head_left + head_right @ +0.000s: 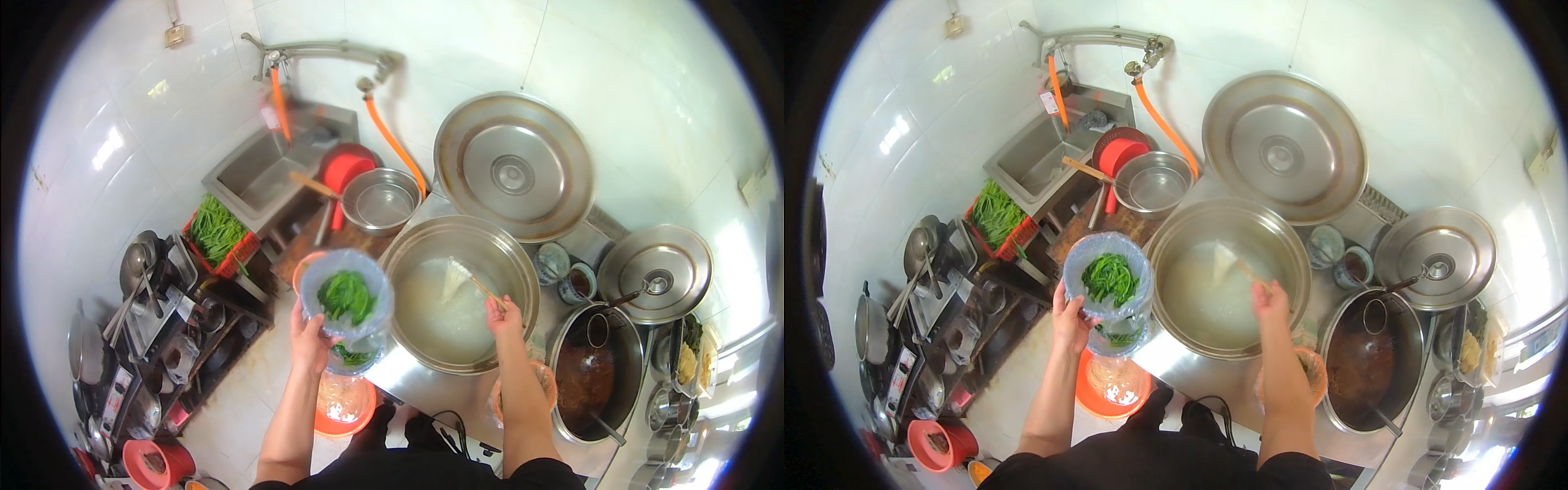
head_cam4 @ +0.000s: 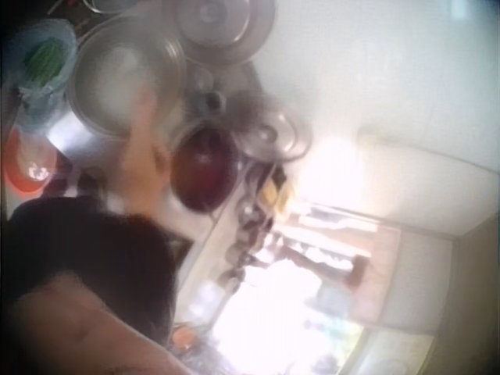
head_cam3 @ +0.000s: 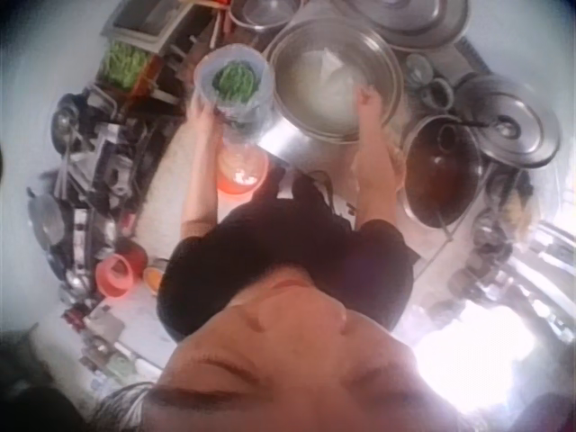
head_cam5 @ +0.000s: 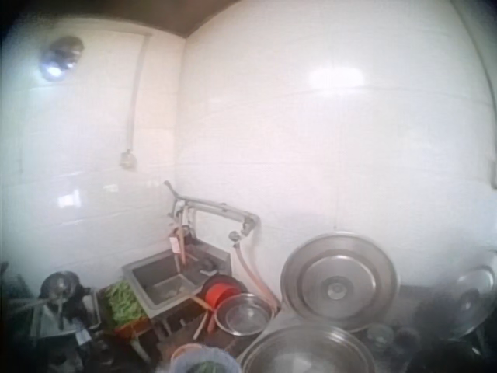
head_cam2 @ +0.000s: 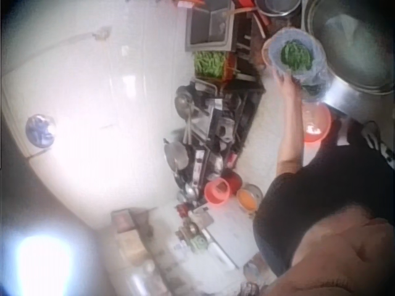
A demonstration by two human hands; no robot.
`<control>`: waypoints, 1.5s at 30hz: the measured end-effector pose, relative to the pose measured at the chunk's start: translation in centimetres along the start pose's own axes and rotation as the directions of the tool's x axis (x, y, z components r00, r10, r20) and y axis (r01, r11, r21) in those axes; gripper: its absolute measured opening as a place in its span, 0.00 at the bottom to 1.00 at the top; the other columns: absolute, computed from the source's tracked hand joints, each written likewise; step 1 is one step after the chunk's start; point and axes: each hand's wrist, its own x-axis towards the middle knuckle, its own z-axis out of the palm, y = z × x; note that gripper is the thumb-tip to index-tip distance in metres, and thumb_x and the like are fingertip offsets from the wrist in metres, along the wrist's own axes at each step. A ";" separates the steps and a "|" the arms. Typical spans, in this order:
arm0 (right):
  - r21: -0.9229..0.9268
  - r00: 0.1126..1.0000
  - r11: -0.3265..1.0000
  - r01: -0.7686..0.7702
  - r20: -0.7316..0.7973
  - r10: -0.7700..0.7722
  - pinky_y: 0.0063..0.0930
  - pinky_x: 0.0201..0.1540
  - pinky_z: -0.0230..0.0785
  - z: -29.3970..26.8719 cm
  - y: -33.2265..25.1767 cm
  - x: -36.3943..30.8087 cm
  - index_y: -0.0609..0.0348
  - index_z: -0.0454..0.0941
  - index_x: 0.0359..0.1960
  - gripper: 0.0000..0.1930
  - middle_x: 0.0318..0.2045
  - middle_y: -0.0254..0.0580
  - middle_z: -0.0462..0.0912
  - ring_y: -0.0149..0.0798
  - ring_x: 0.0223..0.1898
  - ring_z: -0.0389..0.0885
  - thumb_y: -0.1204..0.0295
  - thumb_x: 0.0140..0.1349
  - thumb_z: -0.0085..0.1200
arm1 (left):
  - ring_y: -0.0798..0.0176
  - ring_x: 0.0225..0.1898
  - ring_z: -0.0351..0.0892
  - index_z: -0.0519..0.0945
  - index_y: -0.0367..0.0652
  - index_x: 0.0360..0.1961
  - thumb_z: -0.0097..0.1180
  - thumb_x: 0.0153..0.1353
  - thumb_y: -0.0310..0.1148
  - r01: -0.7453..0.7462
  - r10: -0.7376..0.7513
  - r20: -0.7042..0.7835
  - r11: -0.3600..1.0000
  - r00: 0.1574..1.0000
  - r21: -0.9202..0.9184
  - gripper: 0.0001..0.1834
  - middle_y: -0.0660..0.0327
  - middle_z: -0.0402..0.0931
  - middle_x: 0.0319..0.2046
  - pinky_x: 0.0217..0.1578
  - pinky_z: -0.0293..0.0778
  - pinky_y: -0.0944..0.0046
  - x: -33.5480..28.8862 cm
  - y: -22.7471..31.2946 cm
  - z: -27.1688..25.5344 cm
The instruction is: The person assembles several noodle bowls by placing blanched greens and noodles into bowls, then adding fried egg, chili oil, and other toppings from containers. The person uses chopsticks and a ladle to handle ingredients and pour broth.
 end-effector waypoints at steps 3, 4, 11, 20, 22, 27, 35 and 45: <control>-0.090 0.996 0.994 0.060 0.064 -0.054 0.45 0.44 0.85 5.0 -3.5 -5.0 0.53 0.69 0.58 0.15 0.41 0.53 0.81 0.52 0.38 0.86 0.74 0.71 0.48 | 0.60 0.39 0.83 0.57 0.57 0.74 0.47 0.67 0.24 -0.053 0.050 0.034 0.993 0.998 0.106 0.35 0.57 0.74 0.56 0.26 0.85 0.63 2.9 -1.1 2.0; -0.139 0.994 0.986 0.095 0.072 -0.086 0.46 0.45 0.85 7.4 -5.0 -7.2 0.53 0.69 0.59 0.16 0.41 0.51 0.81 0.51 0.38 0.86 0.75 0.70 0.49 | 0.61 0.38 0.83 0.57 0.57 0.74 0.48 0.67 0.24 -0.092 0.083 0.070 0.987 0.994 0.134 0.35 0.57 0.74 0.56 0.25 0.85 0.64 4.0 -1.6 2.8; -0.183 0.835 0.901 0.394 0.481 -0.267 0.43 0.53 0.82 24.5 -12.3 -25.3 0.59 0.69 0.62 0.21 0.48 0.45 0.79 0.46 0.45 0.85 0.76 0.67 0.54 | 0.69 0.19 0.72 0.64 0.54 0.72 0.53 0.59 0.22 -0.323 0.301 0.120 0.847 0.946 0.421 0.38 0.63 0.74 0.29 0.17 0.74 0.66 11.1 -7.1 9.2; -0.156 0.729 0.854 0.497 0.609 -0.313 0.41 0.50 0.83 27.3 -12.2 -29.6 0.58 0.69 0.62 0.20 0.44 0.45 0.82 0.43 0.41 0.86 0.73 0.70 0.54 | 0.61 0.25 0.79 0.64 0.50 0.72 0.51 0.58 0.21 -0.035 -0.026 0.243 0.969 0.970 0.245 0.37 0.54 0.78 0.41 0.17 0.79 0.60 10.2 -13.4 14.1; -0.276 0.746 0.784 0.556 0.582 -0.323 0.39 0.46 0.84 24.3 -10.3 -27.8 0.61 0.71 0.60 0.18 0.44 0.47 0.82 0.43 0.40 0.86 0.70 0.72 0.53 | 0.58 0.33 0.83 0.62 0.54 0.72 0.51 0.59 0.20 0.076 -0.137 0.263 0.971 0.955 0.228 0.39 0.55 0.77 0.46 0.19 0.84 0.58 9.2 -13.5 14.1; -0.578 0.776 0.522 0.627 0.526 -0.350 0.37 0.47 0.83 16.1 -5.7 -23.9 0.65 0.77 0.56 0.17 0.43 0.45 0.85 0.39 0.42 0.86 0.67 0.71 0.56 | 0.50 0.43 0.85 0.61 0.56 0.71 0.54 0.59 0.20 0.263 -0.262 0.314 0.964 0.912 0.039 0.39 0.54 0.75 0.55 0.23 0.88 0.54 6.7 -13.2 12.7; -0.561 0.550 0.032 0.827 0.798 -0.246 0.22 0.45 0.75 5.3 -6.1 -24.1 0.68 0.86 0.44 0.09 0.38 0.39 0.89 0.26 0.39 0.83 0.76 0.68 0.58 | 0.52 0.44 0.86 0.61 0.57 0.71 0.48 0.59 0.17 0.212 -0.217 0.269 0.976 0.938 0.047 0.38 0.55 0.76 0.56 0.26 0.90 0.50 4.8 -10.6 10.3; -0.556 0.558 0.220 0.801 0.560 -0.613 0.28 0.54 0.73 3.8 5.5 -20.6 0.68 0.84 0.47 0.14 0.45 0.48 0.87 0.36 0.48 0.84 0.70 0.73 0.51 | 0.60 0.47 0.84 0.61 0.47 0.73 0.48 0.59 0.14 -0.034 0.007 0.418 0.998 0.908 0.058 0.39 0.58 0.78 0.54 0.36 0.89 0.56 0.3 -2.3 10.6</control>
